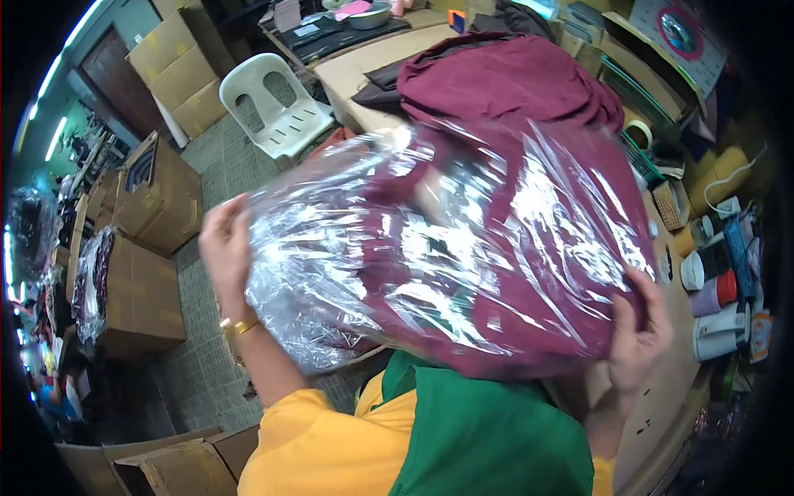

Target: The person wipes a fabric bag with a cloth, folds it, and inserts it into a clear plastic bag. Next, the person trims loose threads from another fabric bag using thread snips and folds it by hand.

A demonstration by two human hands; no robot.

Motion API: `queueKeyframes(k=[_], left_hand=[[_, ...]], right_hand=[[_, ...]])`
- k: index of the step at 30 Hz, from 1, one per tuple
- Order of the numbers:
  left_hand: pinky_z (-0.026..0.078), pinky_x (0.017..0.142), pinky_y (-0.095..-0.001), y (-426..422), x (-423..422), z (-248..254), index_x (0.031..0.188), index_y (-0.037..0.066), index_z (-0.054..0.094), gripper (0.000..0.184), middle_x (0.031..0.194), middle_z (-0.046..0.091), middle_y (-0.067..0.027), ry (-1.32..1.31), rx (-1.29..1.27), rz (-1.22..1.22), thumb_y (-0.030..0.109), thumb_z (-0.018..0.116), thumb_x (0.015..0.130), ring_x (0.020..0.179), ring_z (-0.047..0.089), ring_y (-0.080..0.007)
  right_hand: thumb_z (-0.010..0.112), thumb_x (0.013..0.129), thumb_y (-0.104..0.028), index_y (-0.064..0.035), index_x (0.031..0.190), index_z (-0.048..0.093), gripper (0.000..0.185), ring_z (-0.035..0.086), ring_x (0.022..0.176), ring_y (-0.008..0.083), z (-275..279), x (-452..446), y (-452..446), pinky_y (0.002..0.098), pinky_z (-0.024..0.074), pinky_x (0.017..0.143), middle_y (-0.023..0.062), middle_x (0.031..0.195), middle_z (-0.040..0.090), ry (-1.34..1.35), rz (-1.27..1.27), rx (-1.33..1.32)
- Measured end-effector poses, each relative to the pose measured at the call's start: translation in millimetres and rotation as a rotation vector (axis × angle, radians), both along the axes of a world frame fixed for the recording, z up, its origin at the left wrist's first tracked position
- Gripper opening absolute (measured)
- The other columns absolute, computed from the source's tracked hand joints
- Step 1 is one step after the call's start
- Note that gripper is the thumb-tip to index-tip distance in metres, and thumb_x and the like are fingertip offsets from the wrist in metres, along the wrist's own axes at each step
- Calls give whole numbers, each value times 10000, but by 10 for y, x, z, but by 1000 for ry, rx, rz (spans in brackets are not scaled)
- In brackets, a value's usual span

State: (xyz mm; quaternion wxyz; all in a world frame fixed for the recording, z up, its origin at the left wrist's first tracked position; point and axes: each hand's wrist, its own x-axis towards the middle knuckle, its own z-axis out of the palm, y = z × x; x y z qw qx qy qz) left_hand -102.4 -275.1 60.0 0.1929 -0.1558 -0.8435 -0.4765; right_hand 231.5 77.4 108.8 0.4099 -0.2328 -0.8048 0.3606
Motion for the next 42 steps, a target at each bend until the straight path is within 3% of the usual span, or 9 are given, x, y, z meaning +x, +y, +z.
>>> queueKeyframes(k=[4,8,12,16,26,32,35,39,42], left_hand=[[210,1119,-640,-527,442,207,1455,257,468,451,1575,273,-165,116,-568,671,303,498,1007,1456,242,-401],[22,1112,-722,-380,341,-730,1525,313,340,584,1641,119,-127,-226,-870,483,546,412,995,1505,34,-400],[40,1070,-768,-435,18,-2220,1543,296,303,665,1630,113,-176,-393,-905,444,617,390,968,1487,43,-451],[53,1069,-772,-477,-187,-2693,1558,314,249,677,1631,103,-180,-404,-901,422,613,393,967,1484,45,-460],[72,1094,-740,269,-266,-1315,1537,277,317,696,1625,118,-202,-286,-768,74,545,536,934,1475,56,-491],[80,1082,-754,942,-891,-2475,1561,280,239,815,1632,83,-191,-187,-943,-67,619,549,888,1478,38,-484],[98,1084,-745,1039,-890,-2023,1550,255,273,867,1627,110,-200,-357,-1056,-124,594,634,839,1481,53,-475],[166,1106,-693,1144,-971,-1472,1471,137,427,752,1604,195,-216,-99,-821,-210,395,732,834,1488,115,-434],[255,1154,-539,1615,-777,-815,1377,53,525,537,1561,319,-207,188,-304,-515,169,697,882,1471,229,-402]], right_hand=[[709,817,-20,-10,1184,641,374,660,933,325,-146,-1379,-291,372,516,802,189,1021,654,-53,467,195],[715,824,-70,12,1178,625,374,630,943,371,-1271,-2400,-488,407,514,815,217,1057,620,-202,579,227],[732,819,-436,-92,1412,467,735,263,1416,447,-2041,-2554,-737,598,249,1119,264,1507,309,-609,629,547],[501,811,-759,-217,1504,389,888,100,1490,424,-2243,-2218,-1060,726,3,1117,179,1614,179,-842,863,636],[537,807,-767,-252,1564,237,963,-17,1473,501,-1807,-1975,-1011,783,31,1061,225,1625,18,-1125,965,372],[567,841,-695,-245,1584,84,994,-72,1478,476,-2364,-1947,-1136,771,35,1077,185,1636,-61,-1238,1158,115],[601,896,-569,-184,1562,205,865,106,1484,440,-1999,-1896,-934,675,176,1128,212,1623,80,-1204,1092,155],[617,973,-179,-16,1362,502,437,604,1174,224,-1224,-1318,22,354,465,1029,156,1287,598,-614,1324,-624],[594,979,-170,-9,1118,634,217,615,1003,123,-1065,-623,1018,326,502,892,60,1017,683,-246,243,-802]])
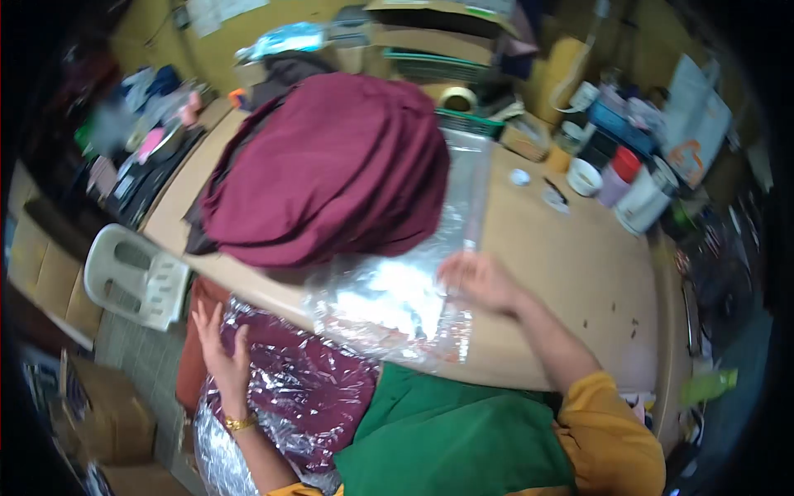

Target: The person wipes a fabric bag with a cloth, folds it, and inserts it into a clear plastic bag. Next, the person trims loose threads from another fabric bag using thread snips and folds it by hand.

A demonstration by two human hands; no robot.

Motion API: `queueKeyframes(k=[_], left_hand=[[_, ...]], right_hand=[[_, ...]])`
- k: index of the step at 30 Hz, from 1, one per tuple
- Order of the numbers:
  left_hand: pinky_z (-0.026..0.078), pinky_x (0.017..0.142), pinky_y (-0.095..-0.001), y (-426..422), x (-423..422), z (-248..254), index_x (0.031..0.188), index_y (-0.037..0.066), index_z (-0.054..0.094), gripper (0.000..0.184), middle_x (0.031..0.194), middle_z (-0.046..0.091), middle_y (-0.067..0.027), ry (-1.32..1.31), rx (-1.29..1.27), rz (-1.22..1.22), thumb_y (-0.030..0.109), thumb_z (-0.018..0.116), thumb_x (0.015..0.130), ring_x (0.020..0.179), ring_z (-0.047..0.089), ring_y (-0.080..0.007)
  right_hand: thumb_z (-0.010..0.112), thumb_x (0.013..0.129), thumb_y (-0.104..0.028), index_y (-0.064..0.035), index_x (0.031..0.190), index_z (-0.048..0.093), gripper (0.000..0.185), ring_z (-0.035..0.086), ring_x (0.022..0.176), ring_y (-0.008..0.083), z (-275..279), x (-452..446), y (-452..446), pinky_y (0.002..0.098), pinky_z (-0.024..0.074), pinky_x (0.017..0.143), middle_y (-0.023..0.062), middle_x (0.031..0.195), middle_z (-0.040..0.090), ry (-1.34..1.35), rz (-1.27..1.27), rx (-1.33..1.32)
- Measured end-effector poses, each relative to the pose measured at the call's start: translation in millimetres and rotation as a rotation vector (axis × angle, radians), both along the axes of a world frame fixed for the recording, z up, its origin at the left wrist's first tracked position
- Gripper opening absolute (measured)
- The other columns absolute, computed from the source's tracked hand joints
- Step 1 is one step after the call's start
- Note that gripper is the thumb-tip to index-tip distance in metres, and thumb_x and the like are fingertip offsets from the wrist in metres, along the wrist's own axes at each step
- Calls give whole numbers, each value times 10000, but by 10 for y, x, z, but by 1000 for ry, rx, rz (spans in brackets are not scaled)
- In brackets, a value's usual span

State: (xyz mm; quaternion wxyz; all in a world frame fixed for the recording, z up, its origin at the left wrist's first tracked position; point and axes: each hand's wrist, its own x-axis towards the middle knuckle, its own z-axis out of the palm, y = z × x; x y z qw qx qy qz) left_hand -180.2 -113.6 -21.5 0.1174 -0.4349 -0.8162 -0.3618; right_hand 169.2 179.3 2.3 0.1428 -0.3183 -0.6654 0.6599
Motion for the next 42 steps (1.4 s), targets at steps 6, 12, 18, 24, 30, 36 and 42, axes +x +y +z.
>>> queueKeyframes(k=[6,12,18,24,30,36,42], left_hand=[[310,1135,-471,1266,501,1021,1315,27,574,465,1439,506,-162,150,144,-306,159,691,884,1405,383,-367],[514,850,-428,1928,307,1025,1114,42,651,377,1064,688,-176,108,-103,-270,263,752,827,988,656,-357],[500,694,-354,2212,44,1006,925,31,565,197,789,639,-137,14,-122,-267,164,704,881,737,657,-271],[397,728,-223,2500,-391,1714,935,41,517,167,853,475,53,-380,199,-536,181,557,1016,804,434,-53],[435,842,-278,2412,978,2445,1063,40,560,152,923,517,19,-299,111,-662,174,579,994,893,500,-109],[502,871,-425,2356,2806,1427,1176,52,519,247,1029,651,-199,-327,-228,-1084,170,557,962,997,623,-433],[278,1136,-582,2134,3844,190,1147,74,503,279,1405,506,-178,-148,-507,-1376,320,497,1014,1343,450,-315]], right_hand=[[506,907,-51,-29,1171,606,282,559,1189,366,-1109,1389,2398,432,420,1053,220,1296,565,-493,-853,1478],[535,875,-50,-7,1198,623,337,563,1212,370,-798,1567,2764,449,448,1020,251,1274,587,-749,-791,976],[721,799,-321,41,1046,696,439,629,1111,382,-507,1572,3268,438,495,935,280,1187,636,-970,-551,652],[593,870,-497,64,1060,681,598,637,1107,381,-299,1334,3139,453,494,934,289,1093,668,-815,-694,703],[481,999,-430,-91,1093,640,386,669,847,258,-268,1554,3228,382,537,733,192,926,693,-348,-784,578],[419,1062,-227,-129,1184,467,164,570,651,90,714,1639,2078,220,464,537,43,852,618,588,-649,149],[476,1041,-217,-124,1129,487,128,438,517,63,581,1403,688,226,365,463,-28,754,484,380,-309,-57]])
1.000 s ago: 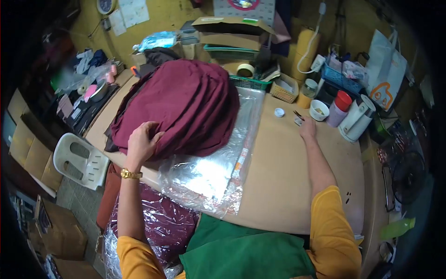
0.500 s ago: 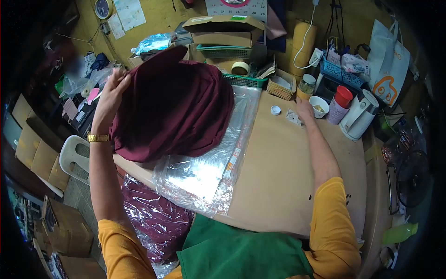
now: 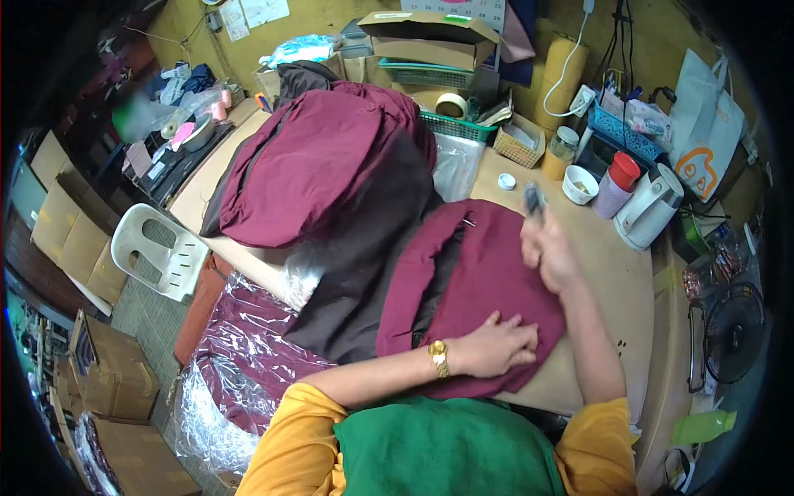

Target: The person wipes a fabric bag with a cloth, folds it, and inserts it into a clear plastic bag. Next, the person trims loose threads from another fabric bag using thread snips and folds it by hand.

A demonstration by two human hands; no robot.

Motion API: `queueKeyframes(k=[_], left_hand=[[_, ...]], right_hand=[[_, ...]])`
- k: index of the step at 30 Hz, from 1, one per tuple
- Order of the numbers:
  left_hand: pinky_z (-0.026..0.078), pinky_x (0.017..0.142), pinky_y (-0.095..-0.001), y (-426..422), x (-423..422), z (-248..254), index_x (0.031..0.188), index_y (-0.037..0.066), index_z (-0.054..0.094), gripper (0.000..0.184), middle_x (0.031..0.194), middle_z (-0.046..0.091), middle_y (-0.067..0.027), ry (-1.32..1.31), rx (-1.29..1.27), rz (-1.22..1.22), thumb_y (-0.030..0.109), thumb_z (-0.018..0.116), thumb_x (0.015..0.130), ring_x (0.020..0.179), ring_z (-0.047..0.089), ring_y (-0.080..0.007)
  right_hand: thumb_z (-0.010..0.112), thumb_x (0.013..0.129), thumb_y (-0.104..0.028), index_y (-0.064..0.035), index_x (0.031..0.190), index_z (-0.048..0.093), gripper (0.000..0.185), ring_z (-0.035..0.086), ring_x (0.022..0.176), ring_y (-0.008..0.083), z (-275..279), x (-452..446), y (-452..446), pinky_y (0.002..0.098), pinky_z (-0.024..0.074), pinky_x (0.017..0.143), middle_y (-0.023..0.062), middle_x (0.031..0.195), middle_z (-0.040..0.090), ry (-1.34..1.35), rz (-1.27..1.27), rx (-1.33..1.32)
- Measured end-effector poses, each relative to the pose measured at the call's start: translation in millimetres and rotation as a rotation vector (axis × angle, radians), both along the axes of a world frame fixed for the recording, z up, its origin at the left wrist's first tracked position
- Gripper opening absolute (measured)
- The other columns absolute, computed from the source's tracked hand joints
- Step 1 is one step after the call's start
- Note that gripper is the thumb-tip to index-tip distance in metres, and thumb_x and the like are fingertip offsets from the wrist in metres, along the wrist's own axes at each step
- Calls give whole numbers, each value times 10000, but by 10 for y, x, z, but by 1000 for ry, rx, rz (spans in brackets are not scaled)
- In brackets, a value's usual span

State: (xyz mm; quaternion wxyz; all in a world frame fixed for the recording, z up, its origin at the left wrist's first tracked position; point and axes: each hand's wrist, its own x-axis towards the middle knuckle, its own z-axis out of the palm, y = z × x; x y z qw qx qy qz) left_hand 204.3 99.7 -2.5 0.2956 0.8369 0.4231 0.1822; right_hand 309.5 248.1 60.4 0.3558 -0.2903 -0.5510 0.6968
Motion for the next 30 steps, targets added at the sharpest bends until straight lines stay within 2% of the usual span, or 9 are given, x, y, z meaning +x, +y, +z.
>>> queueKeyframes(k=[2,8,11,13,17,23,26,29,30], left_hand=[[470,984,-461,-109,-151,391,1040,60,595,287,1288,603,-175,-42,-112,-25,337,566,972,1134,609,-343],[521,836,-379,48,-1833,943,889,36,668,79,1097,689,-161,-52,762,798,90,675,831,948,672,-327],[502,914,-475,304,-2484,851,1036,24,675,237,1158,654,-215,55,691,1016,191,661,868,1084,633,-357],[364,1034,-654,505,-2624,736,1300,113,596,422,1420,512,-175,553,467,1267,357,542,960,1325,450,-419],[212,1022,-799,1149,-3102,448,1441,323,471,456,1540,403,-32,532,107,1166,449,410,1007,1417,261,-500],[294,1047,-677,1788,-3630,934,1329,277,601,364,1250,660,-126,-283,647,1137,386,406,1042,1220,585,-332],[229,1049,-735,1964,-3257,1051,1338,310,590,360,1275,655,-70,-88,625,980,396,413,1036,1257,558,-326],[105,1065,-798,2029,-2979,608,1428,329,488,439,1552,384,-11,499,38,737,432,453,1002,1394,376,-411],[157,1063,-786,1911,-2735,613,1428,286,489,451,1580,331,-52,650,139,797,345,513,981,1410,331,-447]], right_hand=[[478,1035,-203,-106,1040,522,107,419,502,52,-402,41,-221,214,341,442,-31,722,470,-222,-14,-11],[473,1037,-191,-39,933,527,192,566,574,97,-1142,703,-185,234,469,495,14,700,539,-229,-90,74],[477,1034,-184,-38,928,523,187,608,601,125,-1117,853,-124,253,513,526,38,717,573,-217,28,-16],[490,1032,-200,-45,930,524,189,627,613,148,-1063,860,-56,272,533,541,56,731,591,-210,134,-85],[494,1034,-220,-53,932,527,199,635,617,149,-1104,871,-88,270,539,556,64,729,602,-195,107,-43],[488,1038,-230,-51,934,515,209,638,619,155,-1095,853,-70,272,542,568,74,737,614,-154,85,-43],[486,1038,-214,-41,947,513,197,652,651,167,-1089,869,-59,276,551,588,86,765,618,-118,85,-88],[491,1034,-183,-30,969,516,168,670,697,184,-1021,823,-123,277,566,619,100,821,623,-95,54,-117],[495,1031,-166,-25,982,519,152,679,722,192,-987,835,-111,278,574,637,108,853,625,-96,29,-116]])
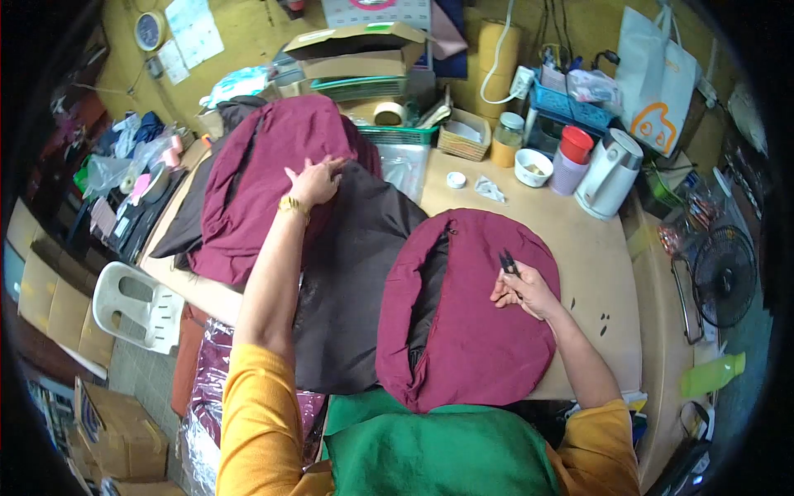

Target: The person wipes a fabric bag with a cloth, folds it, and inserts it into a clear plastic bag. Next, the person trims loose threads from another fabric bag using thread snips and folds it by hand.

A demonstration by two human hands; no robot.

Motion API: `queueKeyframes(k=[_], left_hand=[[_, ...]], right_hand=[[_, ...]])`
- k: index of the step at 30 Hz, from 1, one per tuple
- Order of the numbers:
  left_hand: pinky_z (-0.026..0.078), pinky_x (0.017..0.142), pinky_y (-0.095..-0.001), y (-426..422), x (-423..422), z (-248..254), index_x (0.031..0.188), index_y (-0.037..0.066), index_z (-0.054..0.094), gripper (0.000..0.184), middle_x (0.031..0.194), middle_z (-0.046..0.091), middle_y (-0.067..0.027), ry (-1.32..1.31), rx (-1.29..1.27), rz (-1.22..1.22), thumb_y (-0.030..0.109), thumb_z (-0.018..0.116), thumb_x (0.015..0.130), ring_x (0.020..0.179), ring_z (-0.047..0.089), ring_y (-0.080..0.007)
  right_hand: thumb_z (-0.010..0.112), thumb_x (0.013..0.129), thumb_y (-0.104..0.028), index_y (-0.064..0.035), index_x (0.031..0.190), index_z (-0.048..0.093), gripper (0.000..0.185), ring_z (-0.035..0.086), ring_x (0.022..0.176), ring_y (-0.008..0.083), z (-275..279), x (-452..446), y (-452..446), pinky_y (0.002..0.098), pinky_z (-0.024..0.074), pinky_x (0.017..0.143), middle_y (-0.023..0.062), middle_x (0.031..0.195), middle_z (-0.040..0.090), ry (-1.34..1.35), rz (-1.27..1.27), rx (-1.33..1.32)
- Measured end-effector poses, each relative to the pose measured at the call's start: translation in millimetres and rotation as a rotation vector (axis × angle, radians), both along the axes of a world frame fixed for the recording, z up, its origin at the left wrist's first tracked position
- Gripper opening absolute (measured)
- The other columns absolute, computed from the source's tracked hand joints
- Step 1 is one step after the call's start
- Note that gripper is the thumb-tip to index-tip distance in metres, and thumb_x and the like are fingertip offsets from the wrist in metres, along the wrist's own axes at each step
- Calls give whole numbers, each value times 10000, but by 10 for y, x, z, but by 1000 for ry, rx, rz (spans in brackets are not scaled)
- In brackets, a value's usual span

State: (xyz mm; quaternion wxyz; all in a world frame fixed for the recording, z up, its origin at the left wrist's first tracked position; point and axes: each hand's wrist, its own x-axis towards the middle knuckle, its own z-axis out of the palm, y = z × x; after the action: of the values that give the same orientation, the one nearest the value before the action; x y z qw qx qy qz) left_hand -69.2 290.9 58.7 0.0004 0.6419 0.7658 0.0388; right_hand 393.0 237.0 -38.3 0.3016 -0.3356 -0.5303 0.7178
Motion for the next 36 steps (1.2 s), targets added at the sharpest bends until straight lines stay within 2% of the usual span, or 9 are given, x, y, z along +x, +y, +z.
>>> queueKeyframes(k=[2,4,6,12,20,24,27,29,36], left_hand=[[321,1058,-672,-215,423,-48,1335,172,561,423,1430,500,-147,253,671,-64,195,594,914,1315,462,-416],[424,999,-510,-591,885,80,1225,90,591,386,1221,600,-176,-160,858,-493,84,635,842,1160,566,-373],[451,932,-416,-1059,1214,-239,1181,68,597,367,1089,629,-143,-142,507,-439,48,638,817,1025,603,-345],[157,1135,-672,-2209,1708,-851,1476,28,370,720,1557,292,-216,-204,55,-346,171,639,824,1460,248,-391],[107,1126,-697,-2464,2149,-931,1533,12,238,787,1611,180,-184,-191,-31,-349,403,534,917,1481,185,-395],[168,1107,-705,-2646,2217,-882,1533,41,253,813,1618,180,-167,-122,-142,-433,507,523,925,1487,147,-413],[359,1045,-591,-2597,2294,-748,1487,91,379,731,1485,353,-179,-156,-74,-559,487,574,905,1298,408,-409],[473,917,-464,-2554,2411,-663,1406,91,498,640,1248,474,-149,-238,-8,-651,439,628,885,1000,552,-328],[498,887,-419,-2476,2712,-852,1373,33,510,513,1192,452,-199,-662,-119,-981,308,596,948,1059,552,-342]], right_hand=[[497,1021,-136,-15,1014,519,124,683,696,193,-35,63,88,273,576,601,116,894,627,-28,22,-8],[495,1006,-116,-3,1036,520,119,673,637,184,10,74,123,269,562,535,120,899,631,-214,134,110],[481,978,-65,-12,1045,484,87,654,576,172,-4,83,199,268,540,472,125,886,635,-200,123,70],[684,885,-213,-35,929,480,274,642,645,190,217,-388,272,318,513,562,123,795,640,-554,-97,475],[771,701,-126,26,870,540,325,572,709,175,290,-584,64,345,486,667,85,765,598,-539,-66,643],[846,660,-234,34,937,595,460,630,775,223,153,645,498,384,482,675,129,816,655,-984,-232,623],[788,762,-287,27,953,619,404,631,763,233,703,737,275,393,468,652,149,820,666,-1319,-356,738],[731,825,-289,23,973,631,359,635,764,244,1223,442,140,391,478,674,169,829,671,-1114,-312,751],[639,925,-251,27,1051,640,305,671,934,358,764,-1465,-161,410,506,846,214,1005,693,-432,137,925]])
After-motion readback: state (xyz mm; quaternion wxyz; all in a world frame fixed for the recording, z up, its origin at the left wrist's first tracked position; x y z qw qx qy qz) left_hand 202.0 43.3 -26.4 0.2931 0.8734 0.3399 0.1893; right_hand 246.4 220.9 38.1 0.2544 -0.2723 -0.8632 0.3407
